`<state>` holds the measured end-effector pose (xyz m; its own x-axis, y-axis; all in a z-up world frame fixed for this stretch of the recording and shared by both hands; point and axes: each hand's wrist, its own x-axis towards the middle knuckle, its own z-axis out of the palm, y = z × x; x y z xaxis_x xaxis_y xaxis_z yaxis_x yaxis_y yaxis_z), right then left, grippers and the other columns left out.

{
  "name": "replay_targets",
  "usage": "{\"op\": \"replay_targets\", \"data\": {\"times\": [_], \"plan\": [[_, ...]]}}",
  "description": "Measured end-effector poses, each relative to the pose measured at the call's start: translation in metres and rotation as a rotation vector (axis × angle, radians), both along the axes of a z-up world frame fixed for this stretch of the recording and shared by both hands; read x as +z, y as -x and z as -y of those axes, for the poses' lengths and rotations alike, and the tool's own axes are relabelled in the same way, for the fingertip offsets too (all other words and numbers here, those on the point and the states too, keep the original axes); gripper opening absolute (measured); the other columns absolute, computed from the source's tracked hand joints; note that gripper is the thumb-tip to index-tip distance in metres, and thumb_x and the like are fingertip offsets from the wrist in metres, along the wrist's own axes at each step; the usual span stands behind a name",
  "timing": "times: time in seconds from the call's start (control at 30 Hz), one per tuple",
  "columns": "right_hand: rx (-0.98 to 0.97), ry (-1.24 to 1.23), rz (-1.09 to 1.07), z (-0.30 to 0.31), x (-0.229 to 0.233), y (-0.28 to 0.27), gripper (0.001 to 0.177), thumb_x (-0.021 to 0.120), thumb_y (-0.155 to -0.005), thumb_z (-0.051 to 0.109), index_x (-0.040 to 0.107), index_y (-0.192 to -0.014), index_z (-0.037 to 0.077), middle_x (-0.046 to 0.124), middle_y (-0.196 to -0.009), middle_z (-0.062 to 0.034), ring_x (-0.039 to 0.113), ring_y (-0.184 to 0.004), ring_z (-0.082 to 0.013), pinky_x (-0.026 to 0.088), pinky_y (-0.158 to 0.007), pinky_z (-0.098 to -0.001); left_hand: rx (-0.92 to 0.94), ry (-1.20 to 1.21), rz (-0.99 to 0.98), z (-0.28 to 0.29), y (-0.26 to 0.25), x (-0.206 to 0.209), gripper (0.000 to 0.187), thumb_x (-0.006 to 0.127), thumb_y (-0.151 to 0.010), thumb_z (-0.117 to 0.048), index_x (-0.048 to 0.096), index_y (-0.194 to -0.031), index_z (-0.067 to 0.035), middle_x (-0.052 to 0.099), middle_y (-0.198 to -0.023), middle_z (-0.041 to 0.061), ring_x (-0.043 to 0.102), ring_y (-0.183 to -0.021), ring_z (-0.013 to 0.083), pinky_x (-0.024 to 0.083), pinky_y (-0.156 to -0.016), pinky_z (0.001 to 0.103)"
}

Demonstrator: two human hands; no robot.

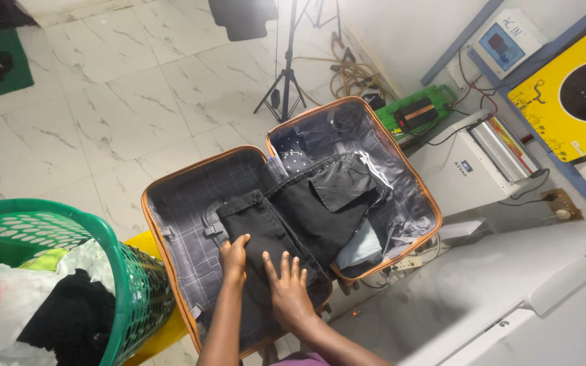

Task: The person packs various items of clothing, including a white shirt and dark trousers, from a laundry basket into an open suitcase.

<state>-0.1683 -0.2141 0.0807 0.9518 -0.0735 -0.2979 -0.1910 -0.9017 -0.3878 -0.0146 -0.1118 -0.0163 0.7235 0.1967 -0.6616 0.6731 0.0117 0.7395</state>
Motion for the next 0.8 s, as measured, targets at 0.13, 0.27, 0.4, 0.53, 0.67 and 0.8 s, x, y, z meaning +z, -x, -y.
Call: {"op": "replay_targets", "data": {"times": [0.13,0.27,0.4,0.53,0.67,0.8], "plan": [[-0.090,-0.406,0.066,0.050,0.045,-0.013,0.096,0.051,-0.078,-0.009,0.018,-0.164,0.014,0.030,-0.160,-0.0314,0.031,-0.146,-0.0532,0.032,-0.113,-0.0605,-0.140,0.445,0.111,-0.013,-0.018,0.016,0.038,0.064,-0.092,-0.029,0.061,-0.108,0.004,0.067,-0.097,0.016,0.066,-0.082,0.0267,0.056,-0.070,0.045],[-0.165,-0.845,-0.021,0.114,0.069,-0.022,0.093,0.049,-0.070,-0.013,0.038,-0.159,0.012,0.056,-0.149,-0.0185,0.056,-0.137,-0.0293,0.045,-0.111,-0.0366,-0.314,0.306,0.396,-0.017,-0.051,0.018,0.054,0.052,-0.083,-0.009,0.049,-0.137,-0.013,0.066,-0.124,0.010,0.071,-0.099,0.0210,0.062,-0.079,0.038],[-0.342,-1.514,-0.196,0.164,0.050,-0.014,0.093,0.047,-0.063,-0.016,0.049,-0.154,0.002,0.059,-0.148,-0.0102,0.059,-0.130,-0.0176,0.047,-0.104,-0.0307,-0.691,0.017,0.685,0.012,-0.104,0.049,0.106,0.083,-0.063,-0.004,0.030,-0.153,-0.020,0.044,-0.144,0.010,0.054,-0.114,0.0251,0.052,-0.091,0.046],[-0.432,-1.841,-0.179,0.219,0.014,-0.009,0.090,0.053,-0.069,-0.014,0.043,-0.157,-0.002,0.061,-0.140,-0.0215,0.062,-0.119,-0.0290,0.050,-0.101,-0.0390,-1.268,0.039,0.704,0.051,-0.167,0.063,0.088,0.090,-0.072,-0.017,0.052,-0.151,-0.013,0.055,-0.152,0.014,0.049,-0.140,0.0315,0.038,-0.114,0.045],[-0.496,-2.180,-0.049,0.237,0.001,-0.006,0.077,0.059,-0.081,-0.003,0.039,-0.156,-0.003,0.055,-0.145,-0.0223,0.058,-0.129,-0.0318,0.049,-0.109,-0.0440,-1.246,0.169,0.388,0.105,-0.193,0.029,0.082,0.087,-0.073,-0.032,0.055,-0.145,-0.008,0.066,-0.141,0.018,0.060,-0.130,0.0311,0.050,-0.106,0.042],[-1.187,-2.251,0.193,0.216,-0.010,-0.003,0.074,0.070,-0.082,0.030,0.047,-0.148,0.006,0.062,-0.137,-0.0177,0.062,-0.121,-0.0326,0.049,-0.101,-0.0484,-1.172,-0.148,0.383,0.130,-0.177,-0.001,0.079,0.083,-0.080,-0.041,0.049,-0.145,-0.011,0.057,-0.143,0.015,0.056,-0.131,0.0274,0.047,-0.107,0.041]]}}
